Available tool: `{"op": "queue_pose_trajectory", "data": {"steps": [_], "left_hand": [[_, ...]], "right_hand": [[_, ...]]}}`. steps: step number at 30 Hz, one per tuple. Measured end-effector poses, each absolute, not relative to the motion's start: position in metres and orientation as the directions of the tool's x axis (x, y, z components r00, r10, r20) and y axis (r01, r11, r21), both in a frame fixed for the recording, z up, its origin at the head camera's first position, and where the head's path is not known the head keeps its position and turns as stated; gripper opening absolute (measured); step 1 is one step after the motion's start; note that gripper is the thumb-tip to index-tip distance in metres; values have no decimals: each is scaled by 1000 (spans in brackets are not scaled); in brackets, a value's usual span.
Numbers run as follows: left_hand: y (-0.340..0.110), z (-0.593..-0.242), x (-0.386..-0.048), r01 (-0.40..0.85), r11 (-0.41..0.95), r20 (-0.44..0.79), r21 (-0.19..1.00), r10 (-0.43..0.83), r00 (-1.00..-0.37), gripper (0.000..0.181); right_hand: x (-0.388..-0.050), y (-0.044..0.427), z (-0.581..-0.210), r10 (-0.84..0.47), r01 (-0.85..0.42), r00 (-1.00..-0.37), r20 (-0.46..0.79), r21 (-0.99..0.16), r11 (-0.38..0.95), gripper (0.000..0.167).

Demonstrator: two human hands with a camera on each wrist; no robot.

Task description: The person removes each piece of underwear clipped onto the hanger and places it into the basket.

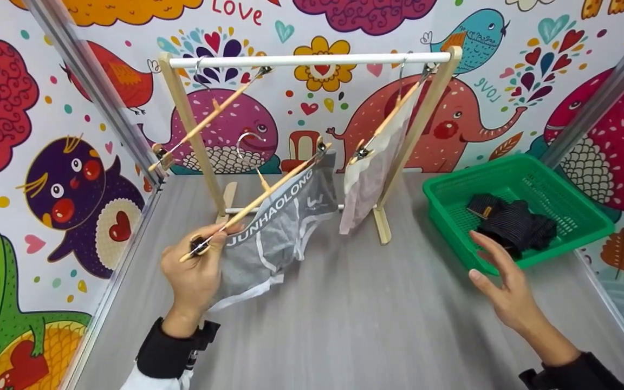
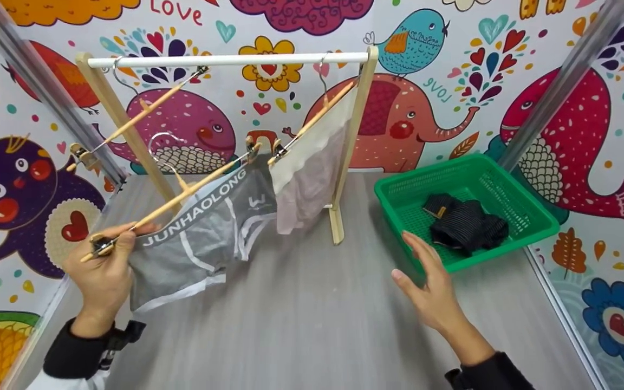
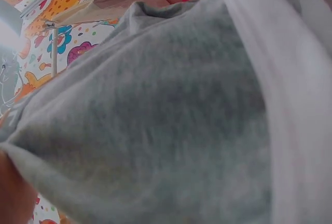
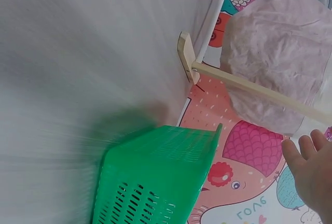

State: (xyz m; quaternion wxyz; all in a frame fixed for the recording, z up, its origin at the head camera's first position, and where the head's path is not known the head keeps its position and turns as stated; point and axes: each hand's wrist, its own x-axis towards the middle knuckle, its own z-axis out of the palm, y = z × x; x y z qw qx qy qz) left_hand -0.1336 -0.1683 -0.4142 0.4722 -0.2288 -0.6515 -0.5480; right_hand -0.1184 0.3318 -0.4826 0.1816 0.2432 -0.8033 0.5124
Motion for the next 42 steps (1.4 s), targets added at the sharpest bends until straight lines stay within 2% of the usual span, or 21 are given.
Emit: {"op": "queue_pose_trajectory", "data": {"steps": [12, 21, 27, 35, 42], "left_hand": [[-201, -414, -119, 838, -44, 815, 544, -211, -540, 25], [-221, -417, -106, 789, -224, 775, 572, -166, -610, 18], [-217, -420, -101, 777, -245, 772, 580, -141, -620, 17], [-199, -424, -98, 771, -271, 787, 577, -68, -613, 21], [-186, -428, -100, 761, -260, 788, 594, -1, -616, 22]], "right_hand": [[-116, 328, -485, -208, -582, -812, 545, -730, 357, 68], [-115, 325, -485, -188, -551, -833, 520, -753, 359, 68], [-117, 327, -484, -217, -577, -816, 536, -735, 356, 69], [-120, 322, -477, -256, -670, -742, 619, -682, 293, 72], [-121, 314, -465, -285, -696, -718, 635, -651, 304, 77]]}}
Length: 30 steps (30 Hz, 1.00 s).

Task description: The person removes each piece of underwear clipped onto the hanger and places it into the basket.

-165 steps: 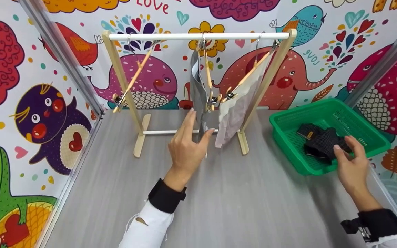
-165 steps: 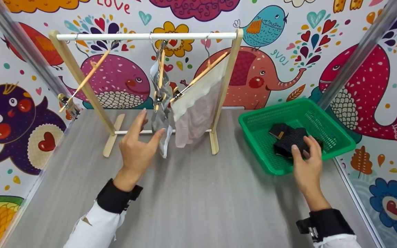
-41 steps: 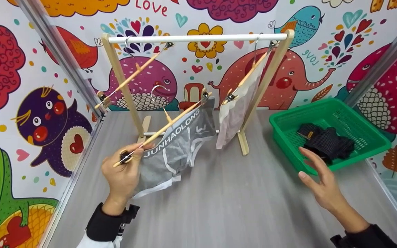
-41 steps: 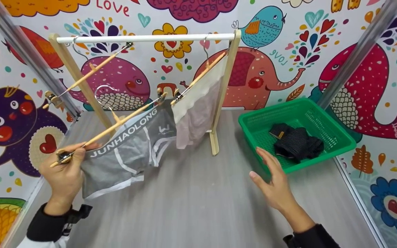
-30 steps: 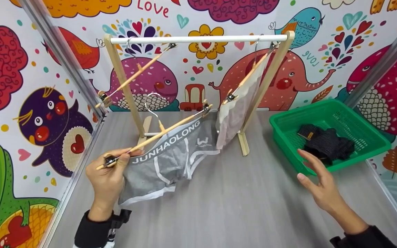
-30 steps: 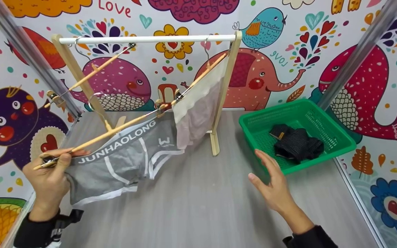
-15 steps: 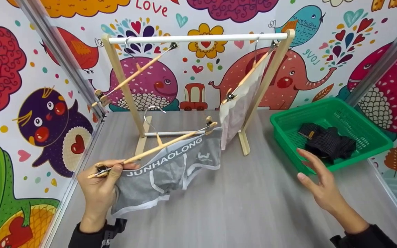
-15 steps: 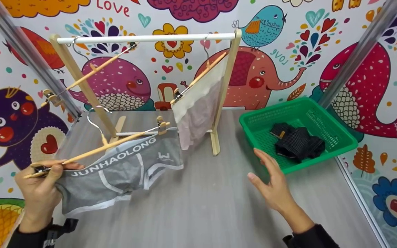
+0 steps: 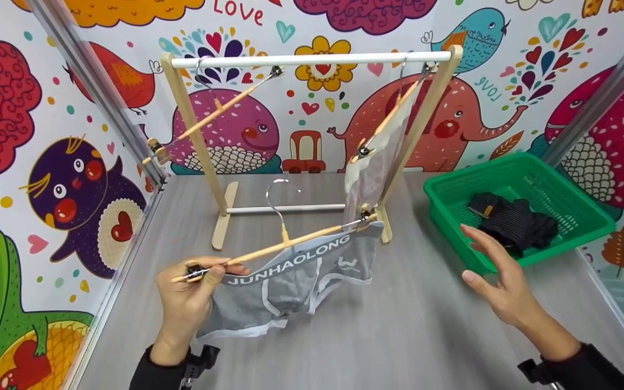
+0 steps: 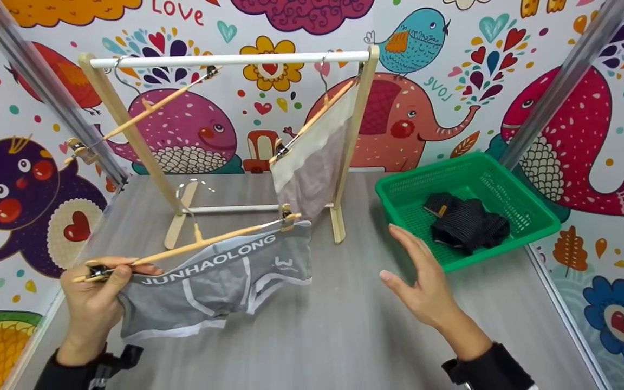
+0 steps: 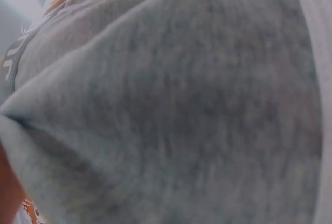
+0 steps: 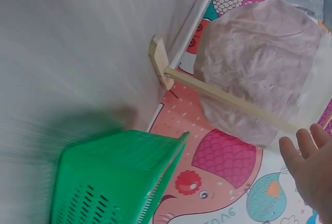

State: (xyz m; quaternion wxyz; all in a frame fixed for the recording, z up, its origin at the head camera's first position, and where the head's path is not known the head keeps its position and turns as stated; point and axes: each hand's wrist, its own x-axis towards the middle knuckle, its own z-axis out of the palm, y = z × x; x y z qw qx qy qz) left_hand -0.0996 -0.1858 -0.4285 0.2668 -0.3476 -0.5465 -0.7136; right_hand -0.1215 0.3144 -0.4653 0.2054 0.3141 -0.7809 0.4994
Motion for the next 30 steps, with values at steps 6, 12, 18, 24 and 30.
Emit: {"op": "queue_pose_trajectory", "data": {"steps": [6, 12, 18, 24, 30], "left_hand": [[-171, -430, -103, 750, -245, 782, 614, 58, -621, 22], [-158, -432, -104, 728, -256, 767, 636, 111, -632, 18], [-148, -435, -105, 709, -275, 756, 650, 141, -639, 13], [-134, -438, -107, 701, -306, 762, 644, 174, -624, 14], [-120, -439, -109, 718, -297, 776, 629, 193, -600, 17]], "right_hand": [[-122, 310, -455, -308, -718, -696, 649, -627, 302, 76], [-121, 303, -446, -341, -724, -690, 639, -614, 313, 78], [-122, 298, -440, -376, -735, -678, 632, -599, 318, 79], [-122, 293, -434, -397, -745, -666, 632, -588, 314, 77], [-117, 287, -428, -421, -728, -684, 595, -589, 350, 77]]}}
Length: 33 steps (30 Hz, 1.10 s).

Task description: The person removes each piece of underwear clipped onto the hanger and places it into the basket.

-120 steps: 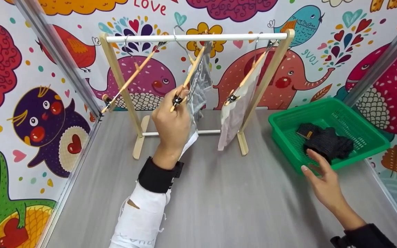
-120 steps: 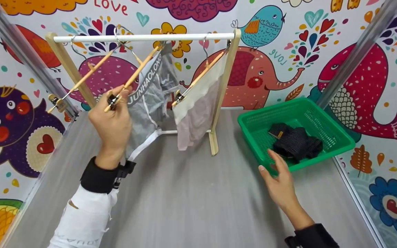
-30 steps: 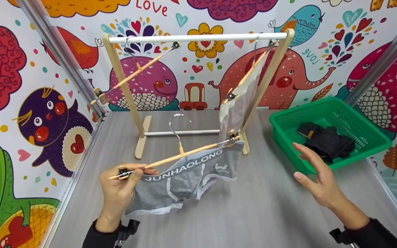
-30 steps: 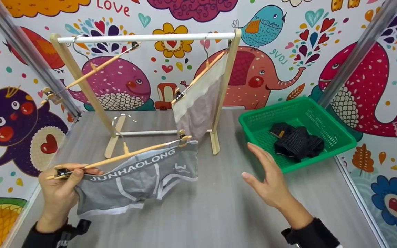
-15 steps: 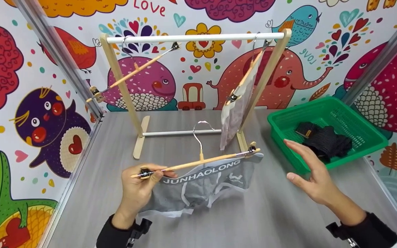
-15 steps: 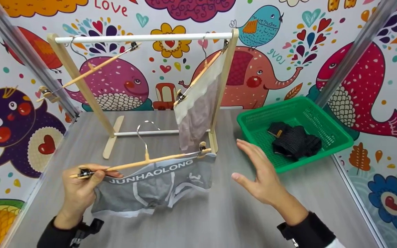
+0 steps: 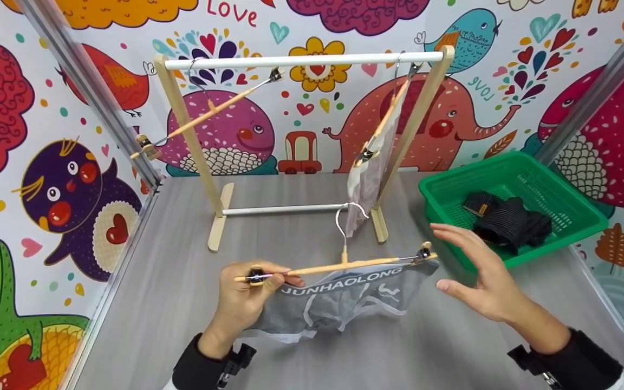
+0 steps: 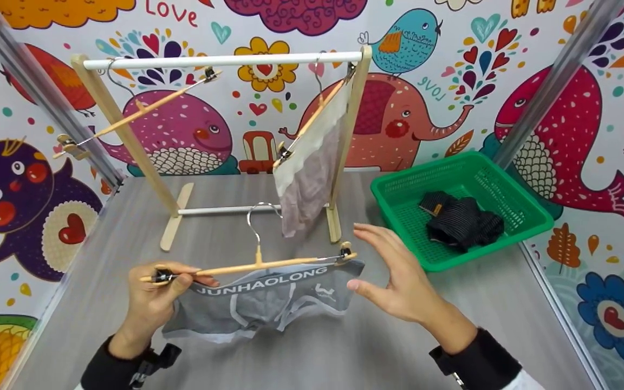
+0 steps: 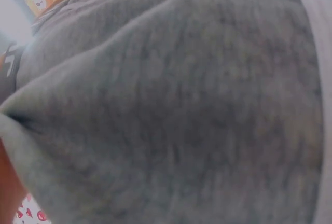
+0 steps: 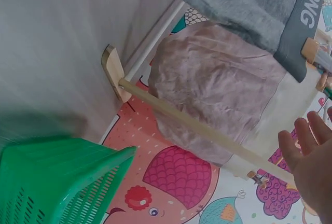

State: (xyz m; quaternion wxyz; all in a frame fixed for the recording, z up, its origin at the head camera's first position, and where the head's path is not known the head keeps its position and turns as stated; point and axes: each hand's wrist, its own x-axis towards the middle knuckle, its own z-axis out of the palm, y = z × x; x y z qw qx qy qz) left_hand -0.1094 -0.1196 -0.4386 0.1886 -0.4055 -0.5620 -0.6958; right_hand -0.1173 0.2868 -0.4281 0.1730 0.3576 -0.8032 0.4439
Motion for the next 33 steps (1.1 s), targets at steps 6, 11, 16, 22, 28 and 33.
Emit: {"op": "queue_pose_trajectory", "data": {"steps": [6, 11, 16, 22, 28, 33], "left_hand": [[-106, -439, -111, 726, -270, 774, 633, 207, -598, 20], [-98, -437, -112, 729, -251, 771, 636, 235, -592, 24], [-91, -436, -113, 751, -225, 781, 621, 262, -568, 26], [-86, -435, -114, 762, -207, 784, 613, 280, -555, 27], [-82, -436, -117, 758, -221, 784, 613, 282, -552, 26], [-80, -437, -119, 686, -268, 736, 676, 285, -614, 21]], "right_hand": [[-117, 277, -423, -473, -754, -656, 588, -535, 381, 75], [-119, 272, -421, -508, -793, -609, 609, -463, 395, 65], [-123, 269, -423, -523, -830, -557, 645, -408, 380, 48], [-127, 266, -424, -537, -872, -490, 686, -373, 318, 27], [-124, 259, -416, -513, -908, -417, 750, -330, 257, 19], [-122, 255, -406, -488, -935, -350, 799, -267, 232, 29]]}}
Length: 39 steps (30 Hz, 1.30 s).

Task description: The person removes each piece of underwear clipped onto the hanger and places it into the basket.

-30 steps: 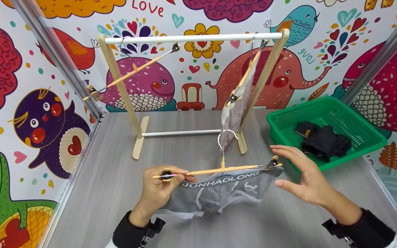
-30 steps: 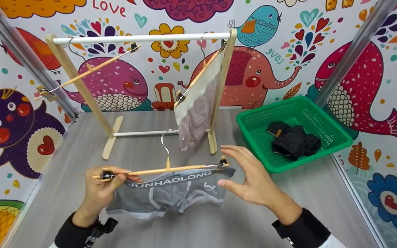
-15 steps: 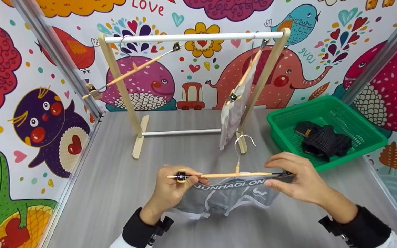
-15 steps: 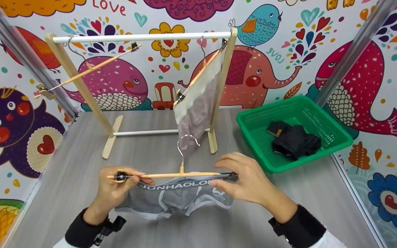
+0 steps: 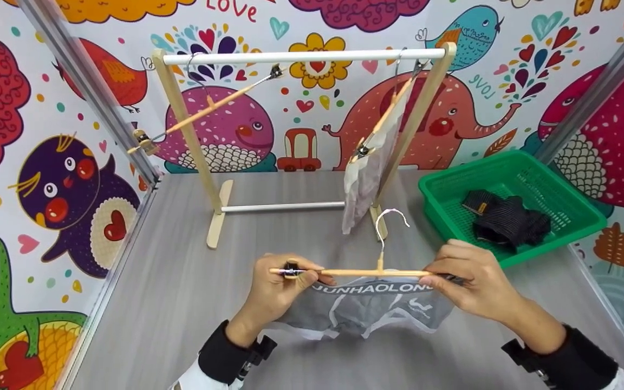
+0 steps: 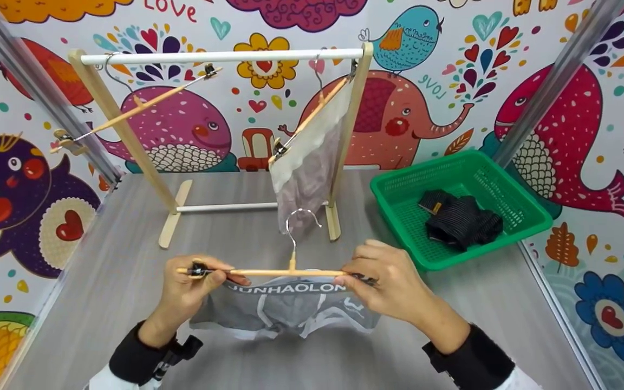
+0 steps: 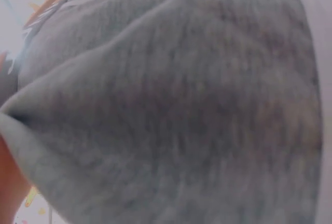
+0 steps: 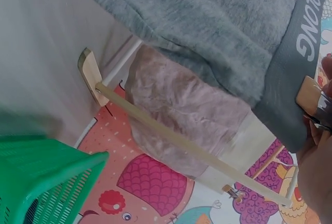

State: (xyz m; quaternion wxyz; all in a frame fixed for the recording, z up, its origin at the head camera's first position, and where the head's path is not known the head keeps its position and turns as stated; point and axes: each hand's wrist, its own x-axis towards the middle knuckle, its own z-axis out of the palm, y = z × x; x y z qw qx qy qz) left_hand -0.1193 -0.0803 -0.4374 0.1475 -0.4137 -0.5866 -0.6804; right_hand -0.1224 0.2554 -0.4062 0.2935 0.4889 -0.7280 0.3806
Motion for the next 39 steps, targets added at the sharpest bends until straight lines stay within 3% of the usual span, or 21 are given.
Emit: {"op": "queue_pose_trajectory", "data": {"steps": [6, 13, 25, 31, 39], "left_hand": [[-83, -439, -124, 660, -258, 708, 706, 256, -658, 4], [-90, -434, -124, 687, -165, 702, 708, 264, -661, 23], [-98, -419, -128, 791, 0, 723, 611, 407, -558, 23], [-98, -416, -130, 809, 90, 703, 580, 445, -554, 21], [-97, -414, -136, 818, 102, 707, 566, 450, -545, 17]], "right_hand": [[-123, 258, -400, -478, -947, -314, 820, -231, 225, 28], [-123, 262, -396, -457, -949, -292, 840, -196, 246, 32], [-116, 264, -389, -465, -936, -311, 829, -181, 303, 38], [-118, 267, -391, -473, -929, -311, 824, -159, 334, 37], [-120, 268, -390, -466, -927, -306, 830, -149, 344, 38]]}}
